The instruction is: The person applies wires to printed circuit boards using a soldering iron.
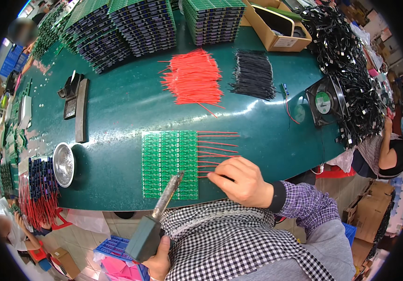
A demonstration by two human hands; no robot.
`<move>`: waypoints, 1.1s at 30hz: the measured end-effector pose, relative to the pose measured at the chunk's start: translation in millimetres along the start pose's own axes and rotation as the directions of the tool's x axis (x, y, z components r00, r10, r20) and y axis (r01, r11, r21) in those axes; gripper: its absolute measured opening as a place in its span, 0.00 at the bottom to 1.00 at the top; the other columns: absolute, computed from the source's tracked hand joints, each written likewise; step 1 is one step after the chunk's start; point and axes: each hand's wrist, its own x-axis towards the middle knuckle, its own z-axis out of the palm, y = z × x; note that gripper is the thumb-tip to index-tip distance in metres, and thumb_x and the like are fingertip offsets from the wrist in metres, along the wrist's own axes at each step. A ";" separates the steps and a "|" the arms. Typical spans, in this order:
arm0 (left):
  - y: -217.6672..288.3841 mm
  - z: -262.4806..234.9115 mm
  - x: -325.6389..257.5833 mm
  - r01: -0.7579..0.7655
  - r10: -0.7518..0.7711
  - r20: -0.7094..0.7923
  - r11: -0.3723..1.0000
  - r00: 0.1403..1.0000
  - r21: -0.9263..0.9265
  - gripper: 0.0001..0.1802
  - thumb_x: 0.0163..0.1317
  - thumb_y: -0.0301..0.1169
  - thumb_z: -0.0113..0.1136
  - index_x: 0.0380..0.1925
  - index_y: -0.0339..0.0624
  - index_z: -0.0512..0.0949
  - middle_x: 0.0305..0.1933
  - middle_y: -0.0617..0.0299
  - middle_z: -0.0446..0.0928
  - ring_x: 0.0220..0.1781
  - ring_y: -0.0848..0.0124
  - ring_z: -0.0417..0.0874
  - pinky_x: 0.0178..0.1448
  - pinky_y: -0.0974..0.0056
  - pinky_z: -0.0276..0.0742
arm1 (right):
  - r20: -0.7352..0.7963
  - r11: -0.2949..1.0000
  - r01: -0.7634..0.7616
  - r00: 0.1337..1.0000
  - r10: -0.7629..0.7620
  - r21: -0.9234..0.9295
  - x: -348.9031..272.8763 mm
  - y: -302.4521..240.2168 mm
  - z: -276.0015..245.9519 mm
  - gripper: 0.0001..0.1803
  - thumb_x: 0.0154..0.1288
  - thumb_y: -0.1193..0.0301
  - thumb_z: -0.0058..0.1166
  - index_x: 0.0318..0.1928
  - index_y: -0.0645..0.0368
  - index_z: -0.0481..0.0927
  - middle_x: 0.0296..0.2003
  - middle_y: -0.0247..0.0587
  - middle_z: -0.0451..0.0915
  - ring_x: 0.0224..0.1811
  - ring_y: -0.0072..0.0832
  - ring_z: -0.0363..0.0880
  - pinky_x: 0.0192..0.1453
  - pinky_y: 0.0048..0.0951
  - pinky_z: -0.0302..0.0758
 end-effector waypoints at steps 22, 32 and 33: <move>31.7 69.8 41.1 0.222 -0.150 0.170 0.787 0.974 -0.576 0.25 0.58 0.21 0.60 0.57 0.34 0.69 0.43 0.50 0.76 0.40 0.60 0.81 0.59 0.35 0.82 | -0.160 0.995 -0.045 0.987 0.031 -0.088 78.2 113.0 -13.6 0.07 0.54 0.75 0.67 0.34 0.58 0.82 0.34 0.36 0.77 0.37 0.35 0.79 0.39 0.34 0.78; 26.7 71.1 43.6 0.221 -0.159 0.155 0.772 0.975 -0.596 0.26 0.59 0.22 0.62 0.58 0.36 0.69 0.44 0.52 0.77 0.39 0.63 0.80 0.62 0.33 0.78 | -0.015 0.994 -0.093 0.996 0.092 -0.057 100.4 122.7 35.0 0.07 0.56 0.73 0.67 0.33 0.58 0.81 0.34 0.35 0.75 0.40 0.36 0.76 0.45 0.37 0.76; 25.6 70.4 44.0 0.225 -0.163 0.157 0.772 0.974 -0.595 0.26 0.59 0.22 0.62 0.58 0.36 0.69 0.44 0.52 0.77 0.39 0.63 0.80 0.62 0.33 0.78 | -0.013 0.994 -0.096 0.995 0.096 -0.057 100.1 122.8 36.2 0.07 0.56 0.73 0.67 0.33 0.58 0.81 0.34 0.35 0.75 0.40 0.36 0.76 0.45 0.37 0.76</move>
